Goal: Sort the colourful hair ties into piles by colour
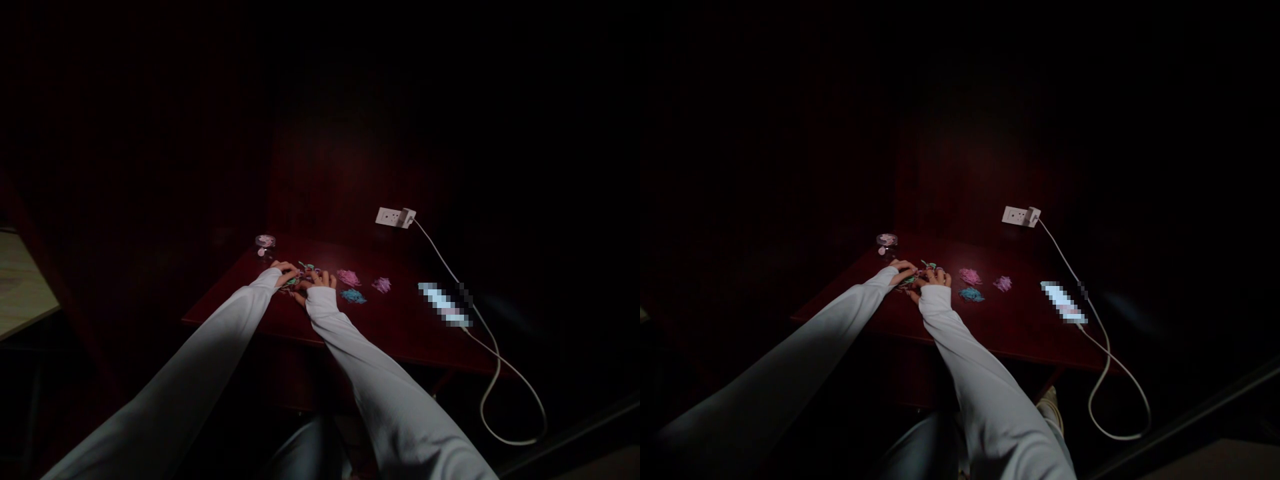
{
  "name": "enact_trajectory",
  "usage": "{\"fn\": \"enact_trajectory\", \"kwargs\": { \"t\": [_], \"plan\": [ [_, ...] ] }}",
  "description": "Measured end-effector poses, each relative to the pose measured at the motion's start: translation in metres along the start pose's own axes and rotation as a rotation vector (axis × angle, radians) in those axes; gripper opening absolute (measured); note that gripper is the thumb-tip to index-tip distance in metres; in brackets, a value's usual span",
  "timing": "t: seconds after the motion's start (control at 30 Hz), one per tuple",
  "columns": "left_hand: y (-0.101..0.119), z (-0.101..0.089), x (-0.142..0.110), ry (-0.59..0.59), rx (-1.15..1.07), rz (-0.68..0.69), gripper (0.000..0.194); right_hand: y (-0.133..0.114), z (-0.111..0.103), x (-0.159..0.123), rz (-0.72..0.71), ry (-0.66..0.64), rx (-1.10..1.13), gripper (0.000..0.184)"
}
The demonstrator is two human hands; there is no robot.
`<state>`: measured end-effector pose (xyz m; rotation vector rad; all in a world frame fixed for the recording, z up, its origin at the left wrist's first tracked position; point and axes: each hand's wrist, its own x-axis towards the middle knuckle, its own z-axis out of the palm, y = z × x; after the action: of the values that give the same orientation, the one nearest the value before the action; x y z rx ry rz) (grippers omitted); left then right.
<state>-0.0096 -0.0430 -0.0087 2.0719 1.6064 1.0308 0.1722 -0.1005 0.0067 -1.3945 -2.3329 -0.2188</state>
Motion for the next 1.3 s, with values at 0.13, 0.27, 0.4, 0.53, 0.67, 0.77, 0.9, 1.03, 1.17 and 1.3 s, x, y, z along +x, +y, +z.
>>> {"fn": "enact_trajectory", "kwargs": {
  "t": [0.13,0.27,0.4,0.53,0.67,0.77,0.9,1.03,1.17,1.3],
  "plan": [
    [0.000,0.000,-0.001,0.009,-0.004,-0.004,0.021,0.001,0.000,0.001,0.008,0.010,-0.011,0.018],
    [-0.001,0.003,-0.001,0.022,-0.012,0.004,0.020,0.001,0.000,0.001,0.020,0.019,-0.007,0.015],
    [-0.003,0.008,0.001,0.071,-0.018,-0.008,0.017,0.000,0.000,0.001,0.024,0.023,-0.017,0.016],
    [-0.005,0.011,0.003,0.059,-0.004,-0.004,0.017,-0.001,0.000,0.001,0.020,0.010,-0.023,0.018],
    [-0.007,0.012,0.003,0.073,0.005,0.002,0.019,-0.001,0.000,0.001,0.014,0.003,-0.018,0.020],
    [-0.009,0.010,0.001,0.062,-0.002,0.027,0.021,-0.001,0.000,0.000,0.018,0.013,-0.017,0.018],
    [-0.008,0.007,-0.002,0.046,-0.015,0.057,0.024,-0.001,-0.001,0.000,0.035,0.022,-0.034,0.015],
    [-0.006,0.006,-0.003,0.043,-0.015,0.040,0.024,-0.001,-0.001,0.000,0.057,0.027,-0.024,0.012],
    [-0.005,0.005,-0.004,0.044,-0.016,0.057,0.025,-0.001,-0.001,0.000,0.059,0.039,-0.024,0.013],
    [-0.005,0.005,-0.005,0.052,-0.019,0.056,0.026,0.000,0.001,0.001,0.069,0.039,0.008,0.013]
  ]
}}
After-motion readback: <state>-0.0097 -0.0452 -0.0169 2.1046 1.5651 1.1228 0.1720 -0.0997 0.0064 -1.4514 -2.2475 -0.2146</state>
